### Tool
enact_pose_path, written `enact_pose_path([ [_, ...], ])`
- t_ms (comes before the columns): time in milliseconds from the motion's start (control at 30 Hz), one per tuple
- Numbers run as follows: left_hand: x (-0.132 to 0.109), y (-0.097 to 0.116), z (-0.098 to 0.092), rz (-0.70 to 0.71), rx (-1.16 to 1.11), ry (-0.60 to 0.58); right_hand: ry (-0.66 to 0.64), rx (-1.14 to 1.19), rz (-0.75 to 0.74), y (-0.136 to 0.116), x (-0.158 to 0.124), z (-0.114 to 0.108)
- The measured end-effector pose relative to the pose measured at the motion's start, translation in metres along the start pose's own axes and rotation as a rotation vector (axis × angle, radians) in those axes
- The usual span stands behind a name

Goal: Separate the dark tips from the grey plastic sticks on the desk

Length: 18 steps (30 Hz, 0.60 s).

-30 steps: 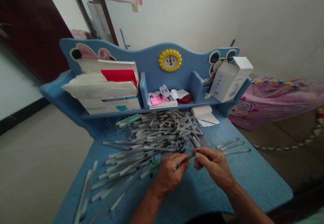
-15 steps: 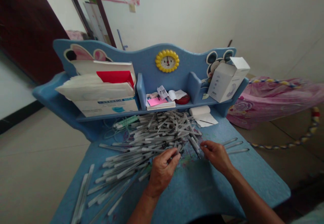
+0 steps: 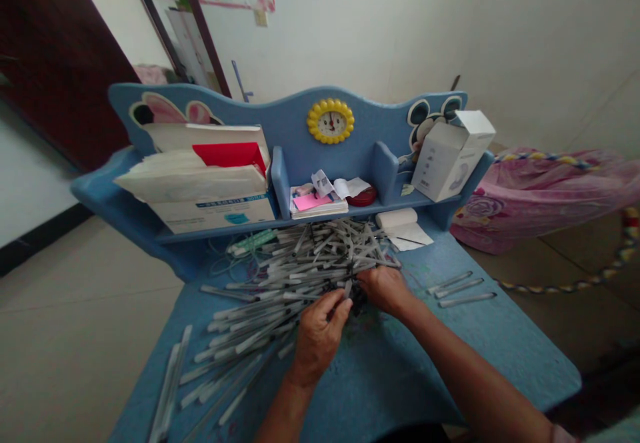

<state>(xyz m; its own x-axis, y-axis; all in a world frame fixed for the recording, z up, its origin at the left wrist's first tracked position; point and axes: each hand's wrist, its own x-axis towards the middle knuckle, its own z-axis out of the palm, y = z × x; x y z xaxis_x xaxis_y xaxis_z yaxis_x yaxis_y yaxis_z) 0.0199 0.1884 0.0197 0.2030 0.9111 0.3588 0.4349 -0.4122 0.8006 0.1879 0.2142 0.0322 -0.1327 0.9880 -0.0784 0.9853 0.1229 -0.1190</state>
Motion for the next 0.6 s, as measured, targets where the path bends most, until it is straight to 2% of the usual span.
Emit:
enact_pose_path([
  [200,0.001,0.001,-0.002,0.034,0.008,0.006,-0.012,0.030,-0.031,-0.001,0.011,0.003],
  [400,0.002,0.003,-0.004,0.081,0.010,-0.017,0.075,0.238,-0.010,0.004,0.003,-0.001],
  [467,0.002,0.004,-0.004,0.094,0.007,-0.027,0.117,0.551,0.030,0.003,-0.006,-0.003],
  [600,0.001,0.006,-0.002,0.116,0.020,-0.071,0.188,1.600,0.108,-0.006,-0.028,-0.009],
])
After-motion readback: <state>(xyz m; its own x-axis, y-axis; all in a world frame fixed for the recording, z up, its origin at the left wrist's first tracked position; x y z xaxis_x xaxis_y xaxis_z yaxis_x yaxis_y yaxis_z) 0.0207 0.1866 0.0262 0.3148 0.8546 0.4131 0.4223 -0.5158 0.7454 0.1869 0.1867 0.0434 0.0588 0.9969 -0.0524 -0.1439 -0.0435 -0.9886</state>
